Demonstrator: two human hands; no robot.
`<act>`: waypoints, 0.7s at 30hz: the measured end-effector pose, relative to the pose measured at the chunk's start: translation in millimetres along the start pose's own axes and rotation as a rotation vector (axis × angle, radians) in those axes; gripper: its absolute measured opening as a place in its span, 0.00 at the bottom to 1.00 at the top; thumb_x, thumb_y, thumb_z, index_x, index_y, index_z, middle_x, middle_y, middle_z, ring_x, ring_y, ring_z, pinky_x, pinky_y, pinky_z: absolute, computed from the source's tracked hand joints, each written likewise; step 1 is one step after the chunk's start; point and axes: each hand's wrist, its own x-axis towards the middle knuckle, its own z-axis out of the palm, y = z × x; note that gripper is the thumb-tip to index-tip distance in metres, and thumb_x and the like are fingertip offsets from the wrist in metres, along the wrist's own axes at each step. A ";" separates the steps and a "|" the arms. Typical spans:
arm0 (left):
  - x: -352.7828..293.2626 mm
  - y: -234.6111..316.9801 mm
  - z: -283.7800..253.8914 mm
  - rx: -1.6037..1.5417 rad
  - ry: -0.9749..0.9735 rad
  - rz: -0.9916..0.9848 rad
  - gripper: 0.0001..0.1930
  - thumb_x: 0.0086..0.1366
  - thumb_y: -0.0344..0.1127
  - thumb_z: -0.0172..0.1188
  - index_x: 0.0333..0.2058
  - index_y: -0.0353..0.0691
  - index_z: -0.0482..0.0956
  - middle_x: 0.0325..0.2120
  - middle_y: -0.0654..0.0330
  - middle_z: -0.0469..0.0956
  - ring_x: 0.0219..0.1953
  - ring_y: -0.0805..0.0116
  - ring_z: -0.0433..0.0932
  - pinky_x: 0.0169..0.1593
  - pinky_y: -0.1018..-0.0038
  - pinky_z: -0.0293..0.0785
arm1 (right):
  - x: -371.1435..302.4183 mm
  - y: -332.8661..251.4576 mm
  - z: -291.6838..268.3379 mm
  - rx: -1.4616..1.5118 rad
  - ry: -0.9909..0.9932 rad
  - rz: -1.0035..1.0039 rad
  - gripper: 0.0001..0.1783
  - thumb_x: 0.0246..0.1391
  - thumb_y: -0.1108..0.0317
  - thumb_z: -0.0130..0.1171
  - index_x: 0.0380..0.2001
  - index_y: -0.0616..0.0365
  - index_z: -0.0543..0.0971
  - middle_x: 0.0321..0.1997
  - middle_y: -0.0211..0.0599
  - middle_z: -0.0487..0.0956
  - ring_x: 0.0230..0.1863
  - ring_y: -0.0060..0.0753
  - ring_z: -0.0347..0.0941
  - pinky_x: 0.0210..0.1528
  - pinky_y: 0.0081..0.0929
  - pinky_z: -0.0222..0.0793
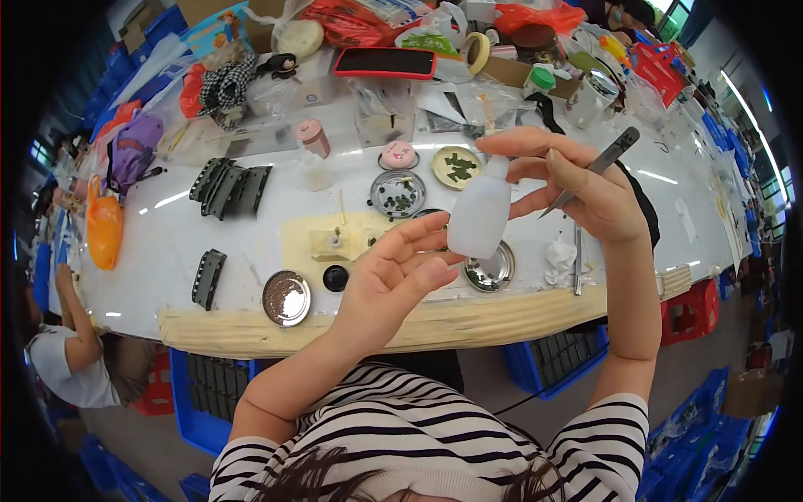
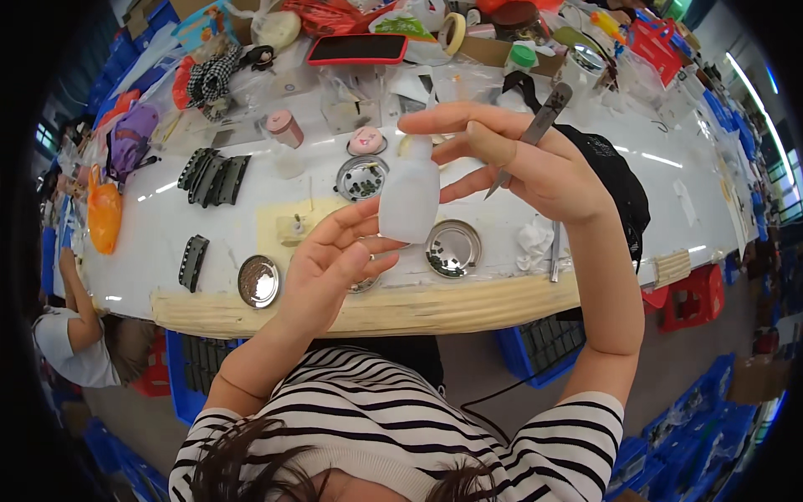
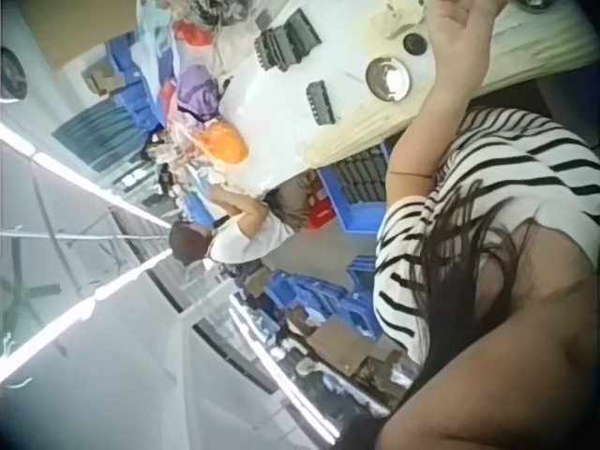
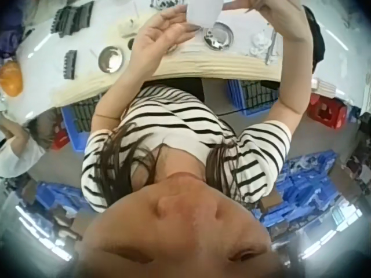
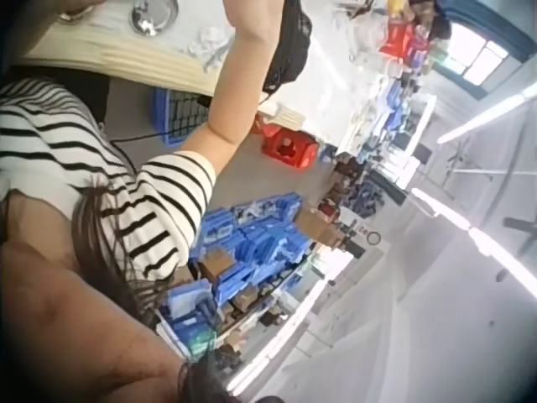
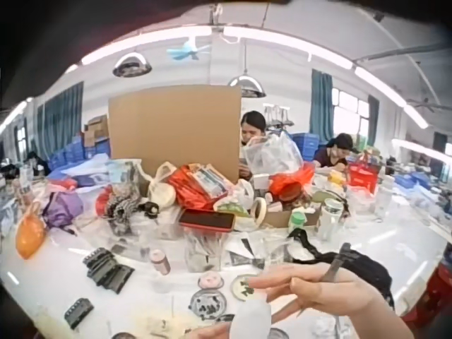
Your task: Assembling small plastic track components for toys using tweezers and applying glue.
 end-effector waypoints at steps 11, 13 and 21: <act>-31.3 24.7 -65.6 -0.155 0.144 0.079 0.20 0.68 0.32 0.50 0.57 0.32 0.63 0.51 0.51 0.72 0.50 0.64 0.76 0.52 0.72 0.77 | 55.4 14.1 81.8 -0.101 0.118 -0.094 0.21 0.68 0.58 0.39 0.53 0.61 0.71 0.53 0.36 0.73 0.47 0.24 0.71 0.54 0.30 0.68; -33.1 28.0 -78.1 -0.279 0.116 0.100 0.20 0.69 0.32 0.50 0.57 0.32 0.63 0.51 0.51 0.72 0.50 0.64 0.76 0.52 0.72 0.77 | 56.1 15.1 87.0 -0.131 0.139 -0.096 0.20 0.68 0.59 0.39 0.52 0.62 0.71 0.50 0.35 0.75 0.42 0.21 0.72 0.50 0.28 0.70; -32.5 43.6 -96.6 -0.156 0.126 0.219 0.19 0.68 0.32 0.51 0.55 0.32 0.64 0.50 0.53 0.71 0.49 0.65 0.76 0.52 0.72 0.76 | 65.8 22.6 127.7 -0.172 0.227 -0.026 0.19 0.66 0.59 0.44 0.45 0.64 0.76 0.35 0.33 0.75 0.21 0.10 0.60 0.22 0.11 0.58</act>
